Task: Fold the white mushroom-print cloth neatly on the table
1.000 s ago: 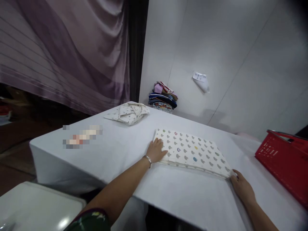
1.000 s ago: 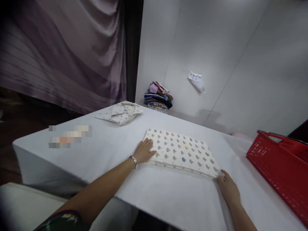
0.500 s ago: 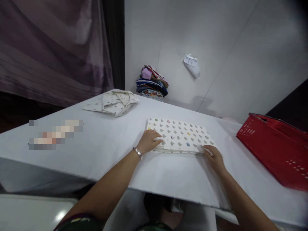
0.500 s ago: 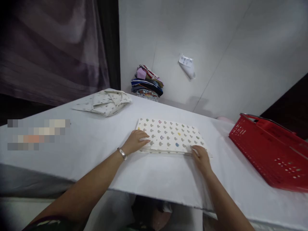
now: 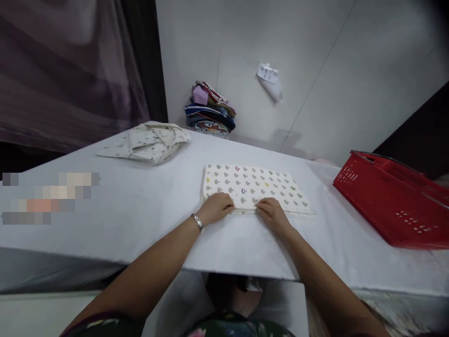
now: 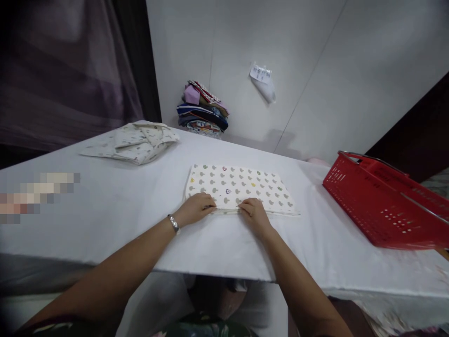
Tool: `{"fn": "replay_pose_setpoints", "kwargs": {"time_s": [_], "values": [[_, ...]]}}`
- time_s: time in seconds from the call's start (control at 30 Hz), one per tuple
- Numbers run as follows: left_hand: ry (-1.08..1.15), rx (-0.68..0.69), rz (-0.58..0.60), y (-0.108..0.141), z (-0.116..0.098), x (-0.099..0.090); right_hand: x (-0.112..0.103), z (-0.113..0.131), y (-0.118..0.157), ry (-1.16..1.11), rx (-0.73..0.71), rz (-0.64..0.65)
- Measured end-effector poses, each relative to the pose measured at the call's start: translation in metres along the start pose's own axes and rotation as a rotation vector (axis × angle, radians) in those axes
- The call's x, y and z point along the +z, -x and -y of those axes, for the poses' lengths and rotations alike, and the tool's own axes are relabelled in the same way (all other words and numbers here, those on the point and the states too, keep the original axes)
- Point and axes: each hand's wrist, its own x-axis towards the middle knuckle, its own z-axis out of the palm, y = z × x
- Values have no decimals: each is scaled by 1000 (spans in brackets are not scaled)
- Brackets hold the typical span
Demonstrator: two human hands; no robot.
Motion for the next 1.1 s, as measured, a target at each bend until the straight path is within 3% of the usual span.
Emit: {"fn": "replay_pose_setpoints", "kwargs": {"time_s": [0.27, 0.53, 0.77, 1.1], "values": [[-17, -42, -44, -1, -8, -2, 12, -5, 4, -44, 47, -125], [-41, -84, -34, 0, -14, -2, 9, 0, 4, -20, 43, -98], [-65, -69, -72, 1, -16, -1, 11, 0, 5, -12, 36, -133], [-94, -14, -89, 1, -19, 1, 10, 7, 4, -31, 88, -87]]}}
